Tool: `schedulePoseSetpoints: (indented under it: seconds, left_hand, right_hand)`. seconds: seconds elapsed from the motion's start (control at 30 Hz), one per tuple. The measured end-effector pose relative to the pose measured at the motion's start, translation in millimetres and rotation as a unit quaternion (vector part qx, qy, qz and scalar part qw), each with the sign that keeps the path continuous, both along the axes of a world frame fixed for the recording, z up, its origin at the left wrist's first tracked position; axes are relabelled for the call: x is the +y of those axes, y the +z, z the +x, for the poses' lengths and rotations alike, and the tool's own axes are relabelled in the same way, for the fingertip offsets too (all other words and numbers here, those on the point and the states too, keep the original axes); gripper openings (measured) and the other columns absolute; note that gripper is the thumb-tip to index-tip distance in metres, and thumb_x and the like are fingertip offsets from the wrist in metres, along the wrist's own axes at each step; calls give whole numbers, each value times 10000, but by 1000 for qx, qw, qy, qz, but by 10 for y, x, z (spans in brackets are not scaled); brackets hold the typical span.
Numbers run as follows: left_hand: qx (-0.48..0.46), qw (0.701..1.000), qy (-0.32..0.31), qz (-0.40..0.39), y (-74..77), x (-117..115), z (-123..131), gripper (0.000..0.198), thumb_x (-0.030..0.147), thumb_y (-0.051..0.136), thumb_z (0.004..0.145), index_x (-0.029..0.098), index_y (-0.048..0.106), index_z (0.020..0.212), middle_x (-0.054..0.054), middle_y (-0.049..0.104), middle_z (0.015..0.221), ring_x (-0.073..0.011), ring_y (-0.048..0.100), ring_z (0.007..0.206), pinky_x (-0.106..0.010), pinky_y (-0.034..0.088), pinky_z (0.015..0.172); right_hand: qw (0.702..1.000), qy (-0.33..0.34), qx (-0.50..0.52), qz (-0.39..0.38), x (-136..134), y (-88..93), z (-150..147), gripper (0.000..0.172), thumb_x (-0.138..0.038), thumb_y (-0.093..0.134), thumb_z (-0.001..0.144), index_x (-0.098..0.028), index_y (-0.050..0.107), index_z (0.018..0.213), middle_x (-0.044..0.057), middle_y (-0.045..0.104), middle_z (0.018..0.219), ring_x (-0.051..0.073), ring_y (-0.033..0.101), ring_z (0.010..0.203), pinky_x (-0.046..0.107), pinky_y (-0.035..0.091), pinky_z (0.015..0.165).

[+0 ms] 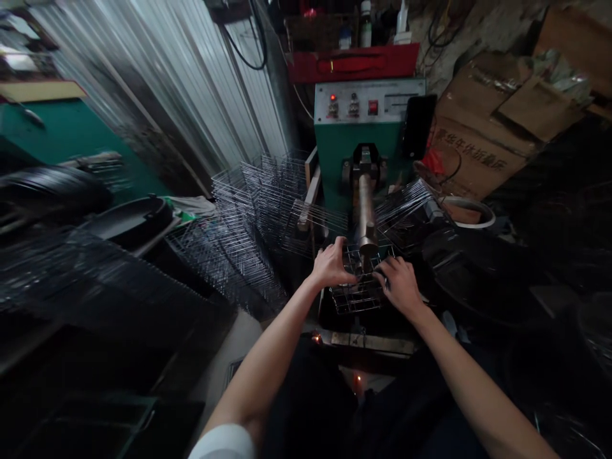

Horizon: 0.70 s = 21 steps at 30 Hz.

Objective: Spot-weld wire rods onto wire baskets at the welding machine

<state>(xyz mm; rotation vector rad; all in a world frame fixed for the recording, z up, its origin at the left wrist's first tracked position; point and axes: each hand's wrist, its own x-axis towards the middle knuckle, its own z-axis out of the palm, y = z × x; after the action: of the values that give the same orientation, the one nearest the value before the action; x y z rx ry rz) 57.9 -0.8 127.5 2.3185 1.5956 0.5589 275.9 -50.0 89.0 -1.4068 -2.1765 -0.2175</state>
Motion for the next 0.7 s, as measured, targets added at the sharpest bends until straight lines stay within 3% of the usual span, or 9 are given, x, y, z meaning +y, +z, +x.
schedulePoseSetpoints:
  seconds: [0.13,0.23,0.37,0.43,0.5,0.6,0.7]
  left_hand:
    - [-4,1000,-1,-3,-14,47,15,953,430,832,520,264,337,1318,-106,634,1244,-356,602,1175,-514,426,1017]
    - [-25,999,-28,2,-15,40,18,963,496,822,568,258,329,1359,-119,588,1319,-371,557,1239,-596,369,1071]
    - [-62,997,-52,2,-129,-24,-182,1202,546,852,558,318,160,1514,-143,298,1582,-453,224,1476,-759,210,1102]
    - [-108,993,-37,6,-346,-68,-390,1386,588,888,484,341,41,1552,-144,124,1642,-456,102,1508,-744,182,1131]
    - [-179,984,-12,-5,-683,-111,-607,1502,588,913,430,300,-27,1565,-169,45,1647,-432,103,1514,-649,199,1186]
    - [-286,953,7,-99,-1251,-170,-797,1567,535,937,410,207,-68,1567,-237,57,1632,-406,127,1516,-563,183,1220]
    - [-361,910,-8,-203,-1621,-200,-764,1594,498,944,413,195,-119,1562,-267,107,1624,-386,214,1501,-551,222,1210]
  right_hand:
    - [1000,5,2,3,58,-12,18,135,-263,567,980,-199,641,888,82,609,916,270,523,924,368,382,787]
    - [999,31,36,-3,49,8,19,171,-280,547,989,-199,646,875,84,618,906,267,539,896,371,408,776]
    - [987,70,145,-25,-115,65,156,187,-245,474,995,-199,652,961,112,643,1023,284,576,999,402,471,850]
    - [977,67,198,-47,-264,75,307,204,-247,454,994,-207,649,1037,110,654,1097,278,603,1040,411,488,893]
    - [966,33,244,-84,-433,54,480,203,-291,471,995,-224,644,1079,87,676,1096,263,642,999,404,504,890]
    - [925,-36,350,-144,-672,-34,705,289,-420,604,941,-244,600,1171,64,693,1030,251,677,908,364,552,790]
    - [866,-99,459,-168,-870,-124,853,519,-514,755,805,-249,559,1205,44,675,894,238,673,743,290,548,557]
